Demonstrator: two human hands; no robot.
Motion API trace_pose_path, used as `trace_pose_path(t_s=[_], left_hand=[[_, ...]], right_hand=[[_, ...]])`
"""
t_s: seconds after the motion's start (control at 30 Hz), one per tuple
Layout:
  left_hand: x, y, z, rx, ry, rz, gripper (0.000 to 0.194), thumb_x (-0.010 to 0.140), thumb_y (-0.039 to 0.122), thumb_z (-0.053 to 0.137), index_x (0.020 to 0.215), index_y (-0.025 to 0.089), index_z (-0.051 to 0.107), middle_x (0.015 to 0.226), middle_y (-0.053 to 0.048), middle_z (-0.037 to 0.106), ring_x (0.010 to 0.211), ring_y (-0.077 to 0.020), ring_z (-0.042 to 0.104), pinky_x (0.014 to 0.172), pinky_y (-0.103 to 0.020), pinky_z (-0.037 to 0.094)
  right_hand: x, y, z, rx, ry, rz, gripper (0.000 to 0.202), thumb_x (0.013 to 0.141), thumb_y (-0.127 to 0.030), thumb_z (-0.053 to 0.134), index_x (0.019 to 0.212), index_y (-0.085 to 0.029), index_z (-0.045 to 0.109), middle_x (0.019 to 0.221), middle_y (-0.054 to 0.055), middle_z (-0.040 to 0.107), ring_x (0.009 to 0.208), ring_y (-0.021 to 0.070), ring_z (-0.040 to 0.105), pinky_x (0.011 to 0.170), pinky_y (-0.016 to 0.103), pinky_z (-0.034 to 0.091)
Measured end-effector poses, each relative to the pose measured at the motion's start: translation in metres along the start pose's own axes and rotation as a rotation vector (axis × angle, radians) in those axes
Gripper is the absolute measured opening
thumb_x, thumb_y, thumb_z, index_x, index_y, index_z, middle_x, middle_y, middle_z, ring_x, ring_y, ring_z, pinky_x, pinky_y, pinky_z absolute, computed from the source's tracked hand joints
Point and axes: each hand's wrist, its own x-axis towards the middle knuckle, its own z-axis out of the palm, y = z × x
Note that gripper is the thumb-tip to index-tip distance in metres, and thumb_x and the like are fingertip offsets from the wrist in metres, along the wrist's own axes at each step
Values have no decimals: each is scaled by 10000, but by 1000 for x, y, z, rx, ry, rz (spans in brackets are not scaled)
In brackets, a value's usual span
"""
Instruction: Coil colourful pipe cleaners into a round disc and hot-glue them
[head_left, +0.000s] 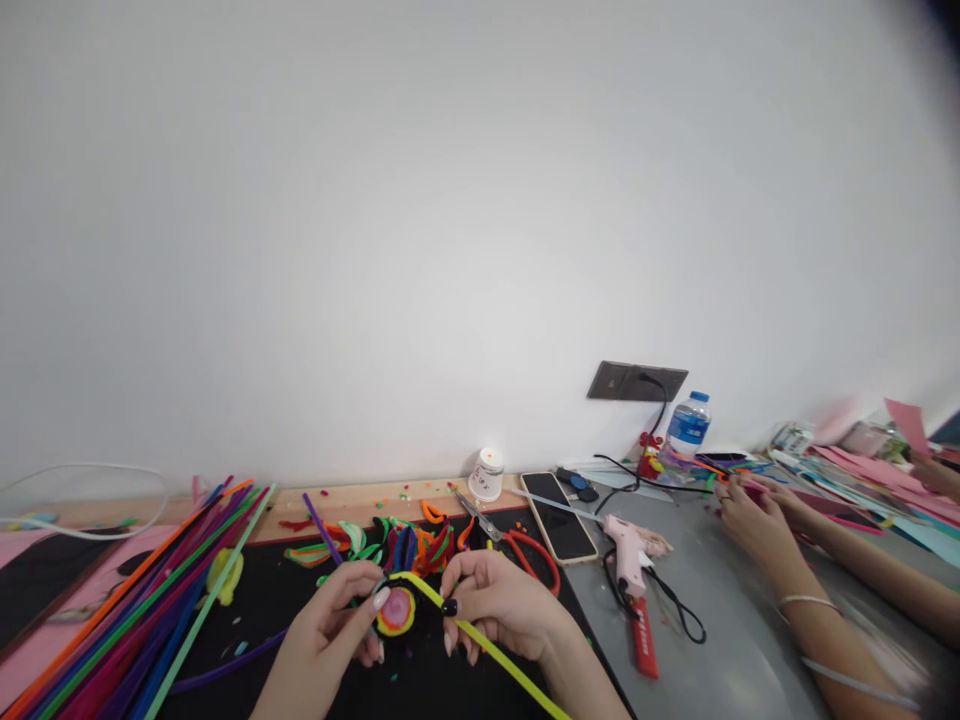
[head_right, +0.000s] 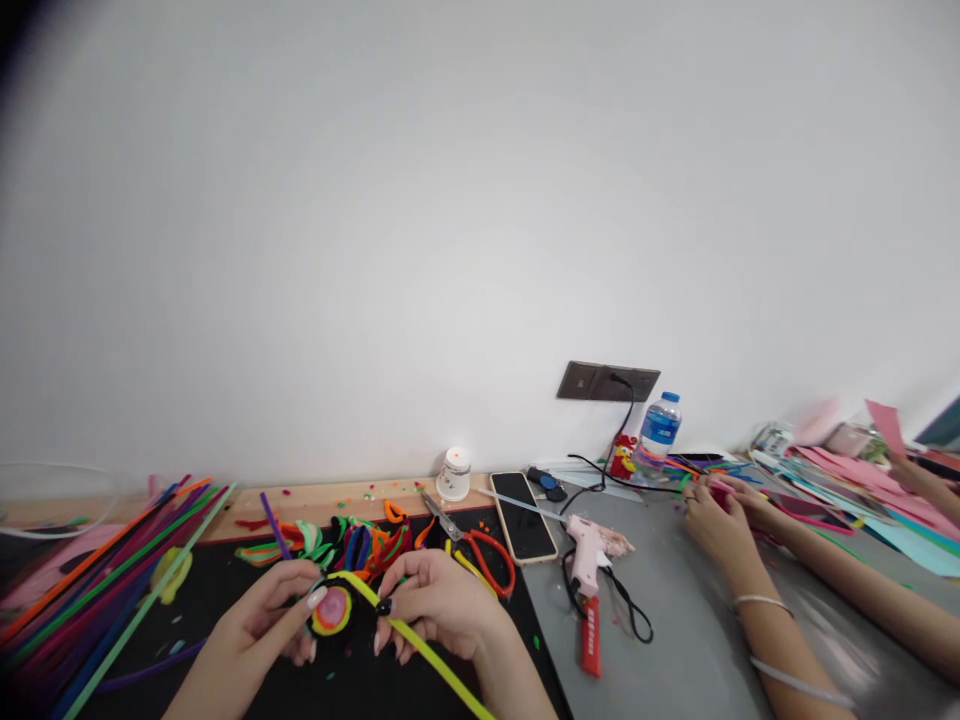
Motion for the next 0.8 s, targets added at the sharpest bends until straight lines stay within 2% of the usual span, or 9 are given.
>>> trace_pose_path(t_s=[0.23,0.5,0.7,0.8], left_hand=[[0,8,2,-80,31,-37,357,643,405,741,876,214,550,738,31,674,361,-110,593,361,-225,467],[0,9,4,-133,63,-67,401,610,390,767,881,216,528,678,44,679,347,-113,586,357,-223,461],[-3,15,8,-162,86,-106,426,593,407,773,880,221,520,663,52,683,353,-116,593,361,-219,468],[-4,16,9,-191,97,-114,448,568,410,788,873,223,518,632,62,679,340,-114,586,349,-212,461]], right_hand=[[-2,1,3,-19,-13,22,272,587,-189,751,764,-96,566,596,64,698,411,106,599,400,188,492],[0,6,2,-10,-54,57,298,570,-222,778,732,-92,565,618,48,694,413,105,604,424,199,485],[3,11,3,-28,0,53,320,506,-198,821,700,-80,596,595,25,666,467,118,618,457,209,475],[3,11,5,-72,28,30,321,483,-193,837,665,-72,602,574,14,649,422,73,564,445,191,449]])
